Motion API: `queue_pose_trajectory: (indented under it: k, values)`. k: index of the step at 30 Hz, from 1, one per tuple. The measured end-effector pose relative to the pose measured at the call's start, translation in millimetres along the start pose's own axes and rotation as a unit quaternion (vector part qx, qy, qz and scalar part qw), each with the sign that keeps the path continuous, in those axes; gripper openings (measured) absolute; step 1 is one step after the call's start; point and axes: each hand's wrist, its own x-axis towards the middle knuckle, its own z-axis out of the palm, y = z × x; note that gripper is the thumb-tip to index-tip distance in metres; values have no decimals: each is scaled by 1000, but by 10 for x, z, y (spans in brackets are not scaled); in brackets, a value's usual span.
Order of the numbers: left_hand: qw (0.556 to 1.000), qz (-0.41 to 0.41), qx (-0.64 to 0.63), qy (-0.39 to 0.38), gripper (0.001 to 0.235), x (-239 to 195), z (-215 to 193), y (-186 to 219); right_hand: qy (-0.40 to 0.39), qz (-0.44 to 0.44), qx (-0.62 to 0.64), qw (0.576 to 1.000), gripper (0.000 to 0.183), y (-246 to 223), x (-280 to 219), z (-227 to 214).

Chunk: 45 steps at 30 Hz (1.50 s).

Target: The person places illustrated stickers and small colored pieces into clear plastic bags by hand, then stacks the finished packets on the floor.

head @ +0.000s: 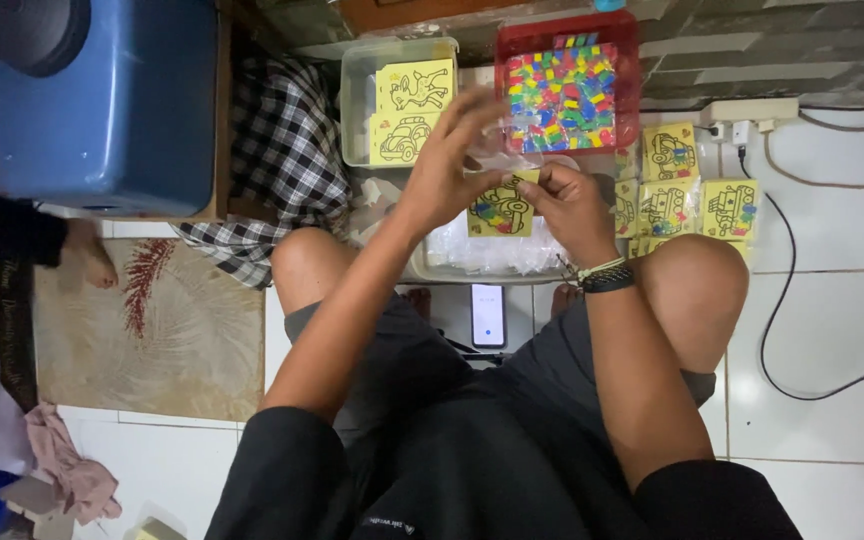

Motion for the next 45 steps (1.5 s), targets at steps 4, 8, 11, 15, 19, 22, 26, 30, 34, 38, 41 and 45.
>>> queue_pose_trajectory:
  k: [4, 8, 11, 15, 19, 22, 26, 30, 34, 38, 41, 45]
  values:
    - [989, -86, -105, 65, 109, -198, 98, 50, 15, 25, 38, 999, 10, 31, 22, 125]
    - [951, -231, -197, 62, 71, -517, 210, -320, 26, 65, 81, 994, 14, -41, -4, 273]
    - [946, -246, -206, 52, 47, -710, 234, -581, 29, 70, 88, 993, 16, -154, -9, 402]
    - [958, -248, -138, 51, 21, -768, 199, -531, 37, 64, 66, 995, 15, 66, 12, 405]
    - [959, -232, -146, 77, 11, -844, 150, -595, 35, 66, 52, 996, 14, -26, -14, 499]
    - [951, -249, -166, 82, 15, -900, 115, -599, 43, 71, 58, 995, 14, -18, -25, 525]
    - [941, -192, -267, 73, 60, -938, 62, -566, 57, 80, 63, 993, 15, -16, -21, 555]
    - [937, -134, -321, 44, 67, -1034, 82, -637, 73, 103, 73, 989, 15, 59, 5, 522]
    - [958, -124, -253, 46, 42, -1068, 103, -769, 68, 112, 75, 989, 14, 119, 25, 525]
    - [958, -186, -199, 88, 36, -1122, 199, -884, 62, 91, 76, 991, 22, 102, -14, 577]
    - [946, -218, -215, 105, 36, -1132, 171, -948, 47, 52, 50, 996, 57, -100, -18, 675]
    - [932, -239, -247, 119, 37, -1208, 207, -1119, 2, 11, -21, 1000, 56, 137, -4, 587]
